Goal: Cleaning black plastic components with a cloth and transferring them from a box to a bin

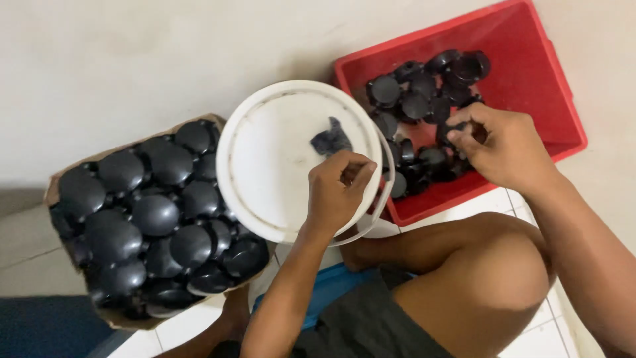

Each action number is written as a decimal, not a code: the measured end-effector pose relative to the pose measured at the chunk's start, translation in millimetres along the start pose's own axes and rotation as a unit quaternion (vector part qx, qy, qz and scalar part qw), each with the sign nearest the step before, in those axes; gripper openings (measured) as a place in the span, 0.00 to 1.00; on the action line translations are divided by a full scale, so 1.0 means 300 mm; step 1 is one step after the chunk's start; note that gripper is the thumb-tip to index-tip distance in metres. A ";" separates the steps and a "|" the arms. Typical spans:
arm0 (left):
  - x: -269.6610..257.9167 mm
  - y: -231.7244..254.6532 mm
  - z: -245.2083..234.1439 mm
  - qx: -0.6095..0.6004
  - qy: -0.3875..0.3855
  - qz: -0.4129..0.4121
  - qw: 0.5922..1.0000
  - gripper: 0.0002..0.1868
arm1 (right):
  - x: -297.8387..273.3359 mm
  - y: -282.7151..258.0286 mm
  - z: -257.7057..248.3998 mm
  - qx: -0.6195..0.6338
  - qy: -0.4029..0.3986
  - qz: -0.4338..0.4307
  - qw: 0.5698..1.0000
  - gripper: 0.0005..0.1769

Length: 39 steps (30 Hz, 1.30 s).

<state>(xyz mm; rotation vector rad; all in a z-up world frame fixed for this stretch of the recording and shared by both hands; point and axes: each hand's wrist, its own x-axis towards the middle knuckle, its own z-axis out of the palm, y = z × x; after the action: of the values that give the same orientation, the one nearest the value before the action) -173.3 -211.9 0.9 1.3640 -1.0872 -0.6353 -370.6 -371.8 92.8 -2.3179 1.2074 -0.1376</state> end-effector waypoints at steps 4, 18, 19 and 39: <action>0.061 -0.006 0.185 -0.068 -0.031 -0.010 0.997 0.11 | 0.010 0.261 0.004 0.004 -0.003 0.094 0.996 0.16; -0.061 -0.508 0.762 -0.136 0.021 -0.452 0.881 0.32 | 0.105 0.660 0.580 0.125 -0.193 0.217 0.949 0.14; -0.079 -0.552 0.764 -0.134 0.015 -0.457 0.879 0.32 | 0.109 0.658 0.612 0.129 -0.194 0.223 0.947 0.14; -0.078 -0.672 0.805 -0.056 0.094 -0.637 0.763 0.31 | 0.164 0.629 0.645 0.079 -0.257 0.233 0.935 0.30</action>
<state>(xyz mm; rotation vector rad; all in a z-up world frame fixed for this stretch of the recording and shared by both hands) -351.5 -331.3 -230.3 1.9059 0.2284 -1.4474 -418.6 -422.0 -173.0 -1.7117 1.3569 0.4909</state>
